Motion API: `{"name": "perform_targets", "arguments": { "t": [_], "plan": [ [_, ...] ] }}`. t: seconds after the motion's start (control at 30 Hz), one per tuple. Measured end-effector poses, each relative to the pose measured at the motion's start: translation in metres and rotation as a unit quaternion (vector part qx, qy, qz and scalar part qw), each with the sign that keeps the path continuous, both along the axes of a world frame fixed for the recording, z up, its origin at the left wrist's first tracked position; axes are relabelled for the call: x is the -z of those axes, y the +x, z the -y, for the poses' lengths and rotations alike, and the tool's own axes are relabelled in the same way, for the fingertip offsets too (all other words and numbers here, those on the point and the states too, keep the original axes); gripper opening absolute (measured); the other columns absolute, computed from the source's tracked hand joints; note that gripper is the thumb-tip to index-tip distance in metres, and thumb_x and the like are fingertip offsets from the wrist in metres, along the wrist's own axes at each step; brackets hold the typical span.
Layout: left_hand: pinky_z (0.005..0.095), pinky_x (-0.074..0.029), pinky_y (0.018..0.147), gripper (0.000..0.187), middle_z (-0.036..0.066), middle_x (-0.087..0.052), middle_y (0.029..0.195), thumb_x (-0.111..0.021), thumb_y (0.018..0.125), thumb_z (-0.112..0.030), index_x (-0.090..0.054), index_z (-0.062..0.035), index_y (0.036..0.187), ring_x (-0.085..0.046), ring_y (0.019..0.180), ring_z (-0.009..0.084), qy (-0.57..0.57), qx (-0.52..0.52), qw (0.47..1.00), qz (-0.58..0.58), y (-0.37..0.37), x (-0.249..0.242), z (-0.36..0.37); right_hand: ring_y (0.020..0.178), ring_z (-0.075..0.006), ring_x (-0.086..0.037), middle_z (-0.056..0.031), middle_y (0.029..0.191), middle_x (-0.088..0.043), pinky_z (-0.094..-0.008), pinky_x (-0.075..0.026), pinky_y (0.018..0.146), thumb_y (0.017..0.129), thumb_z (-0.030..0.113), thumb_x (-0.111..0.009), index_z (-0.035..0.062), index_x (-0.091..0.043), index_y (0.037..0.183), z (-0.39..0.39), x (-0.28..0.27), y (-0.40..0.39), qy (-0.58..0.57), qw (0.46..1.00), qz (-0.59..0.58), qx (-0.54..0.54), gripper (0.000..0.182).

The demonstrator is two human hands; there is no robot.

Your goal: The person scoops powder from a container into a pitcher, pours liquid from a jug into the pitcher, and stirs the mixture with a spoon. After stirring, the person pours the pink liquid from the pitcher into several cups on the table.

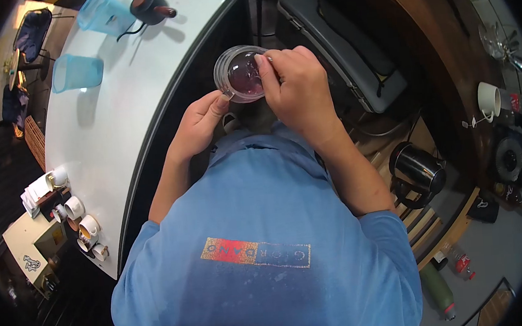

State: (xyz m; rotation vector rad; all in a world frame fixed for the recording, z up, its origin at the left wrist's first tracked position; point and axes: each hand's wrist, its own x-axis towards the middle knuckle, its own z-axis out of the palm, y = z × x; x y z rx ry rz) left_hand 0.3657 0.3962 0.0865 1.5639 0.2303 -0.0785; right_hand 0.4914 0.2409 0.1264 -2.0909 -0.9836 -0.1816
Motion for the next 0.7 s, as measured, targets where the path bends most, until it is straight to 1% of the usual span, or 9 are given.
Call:
{"name": "perform_targets", "arguments": {
  "t": [0.13, 0.23, 0.3, 0.33, 0.4, 0.5, 0.57, 0.63, 0.7],
  "plan": [
    [0.0202, -0.034, 0.063, 0.038, -0.005, -0.046, 0.076, -0.042, 0.098, -0.036, -0.055, -0.0019, 0.088, -0.038, 0.07, 0.0044, -0.05, 0.031, 0.998, -0.013, 0.016, 0.006, 0.025, 0.066, -0.0239, -0.052, -0.0076, 0.073, -0.06, -0.0342, -0.043, 0.061, 0.079, 0.01, -0.064, 0.0045, -0.064, 0.084, 0.028, -0.004, 0.018, -0.039, 0.997, 0.053, -0.036, 0.008],
    [0.0204, -0.033, 0.064, 0.038, -0.004, -0.045, 0.077, -0.042, 0.098, -0.036, -0.054, -0.0026, 0.087, -0.038, 0.071, 0.005, -0.085, 0.025, 0.996, -0.017, 0.024, 0.004, 0.037, 0.069, -0.0228, -0.052, -0.0059, 0.076, -0.06, -0.033, -0.043, 0.064, 0.078, 0.011, -0.066, 0.0055, -0.064, 0.088, 0.037, 0.0, 0.025, -0.02, 0.995, 0.064, -0.073, 0.012],
    [0.0205, -0.033, 0.064, 0.038, -0.005, -0.045, 0.076, -0.041, 0.098, -0.036, -0.054, -0.0027, 0.086, -0.038, 0.07, 0.0052, -0.096, 0.019, 0.995, -0.012, 0.026, 0.005, 0.036, 0.065, -0.0218, -0.052, -0.0066, 0.073, -0.062, -0.0314, -0.043, 0.059, 0.079, 0.008, -0.066, 0.0048, -0.067, 0.091, 0.034, 0.002, 0.03, 0.04, 0.992, 0.051, -0.107, 0.012],
    [0.0208, -0.033, 0.064, 0.038, -0.005, -0.044, 0.076, -0.041, 0.098, -0.037, -0.054, -0.0027, 0.087, -0.038, 0.071, 0.0053, -0.092, 0.014, 0.996, -0.002, 0.025, 0.01, 0.033, 0.065, -0.0218, -0.052, -0.0066, 0.073, -0.062, -0.0314, -0.043, 0.059, 0.079, 0.008, -0.066, 0.0048, -0.067, 0.091, 0.032, 0.001, 0.03, 0.042, 0.992, 0.055, -0.109, 0.012],
    [0.0211, -0.033, 0.065, 0.038, -0.005, -0.044, 0.076, -0.041, 0.098, -0.037, -0.054, -0.0027, 0.088, -0.038, 0.071, 0.0054, -0.083, 0.011, 0.996, 0.011, 0.024, 0.013, 0.023, 0.068, -0.0233, -0.053, -0.0065, 0.078, -0.063, -0.0327, -0.045, 0.065, 0.079, 0.012, -0.066, 0.0054, -0.065, 0.091, 0.027, -0.001, 0.025, 0.035, 0.991, -0.047, -0.117, 0.013],
    [0.0211, -0.034, 0.067, 0.038, -0.004, -0.046, 0.078, -0.041, 0.098, -0.037, -0.055, -0.0019, 0.092, -0.039, 0.072, 0.0053, -0.075, 0.03, 0.996, 0.032, 0.021, 0.009, 0.004, 0.069, -0.0242, -0.054, -0.0076, 0.079, -0.065, -0.0335, -0.045, 0.064, 0.081, 0.012, -0.065, 0.0044, -0.065, 0.088, 0.012, -0.006, 0.018, 0.025, 0.992, -0.06, -0.104, 0.011],
    [0.0203, -0.035, 0.067, 0.039, -0.004, -0.046, 0.08, -0.041, 0.098, -0.037, -0.056, -0.0009, 0.096, -0.039, 0.073, 0.005, -0.086, 0.01, 0.996, 0.029, 0.018, -0.003, -0.005, 0.068, -0.0247, -0.053, -0.0078, 0.078, -0.064, -0.0338, -0.045, 0.064, 0.081, 0.012, -0.064, 0.004, -0.064, 0.087, 0.003, -0.015, 0.013, 0.013, 0.993, -0.053, -0.106, 0.01],
    [0.0197, -0.035, 0.066, 0.039, -0.004, -0.046, 0.08, -0.041, 0.098, -0.037, -0.056, -0.0007, 0.098, -0.039, 0.073, 0.0047, -0.073, 0.036, 0.996, 0.021, 0.012, -0.001, -0.022, 0.068, -0.0251, -0.053, -0.0081, 0.078, -0.063, -0.0342, -0.044, 0.064, 0.082, 0.012, -0.063, 0.0036, -0.063, 0.086, -0.007, -0.019, 0.009, 0.005, 0.993, -0.046, -0.105, 0.01],
    [0.0184, -0.034, 0.065, 0.039, -0.005, -0.045, 0.08, -0.042, 0.098, -0.038, -0.056, -0.002, 0.095, -0.039, 0.072, 0.0039, -0.064, 0.068, 0.996, 0.01, 0.009, -0.001, -0.037, 0.068, -0.0252, -0.052, -0.0075, 0.076, -0.061, -0.0345, -0.043, 0.064, 0.082, 0.012, -0.063, 0.0039, -0.061, 0.083, -0.015, -0.019, 0.006, -0.032, 0.995, 0.013, -0.092, 0.009]
  ]
}}
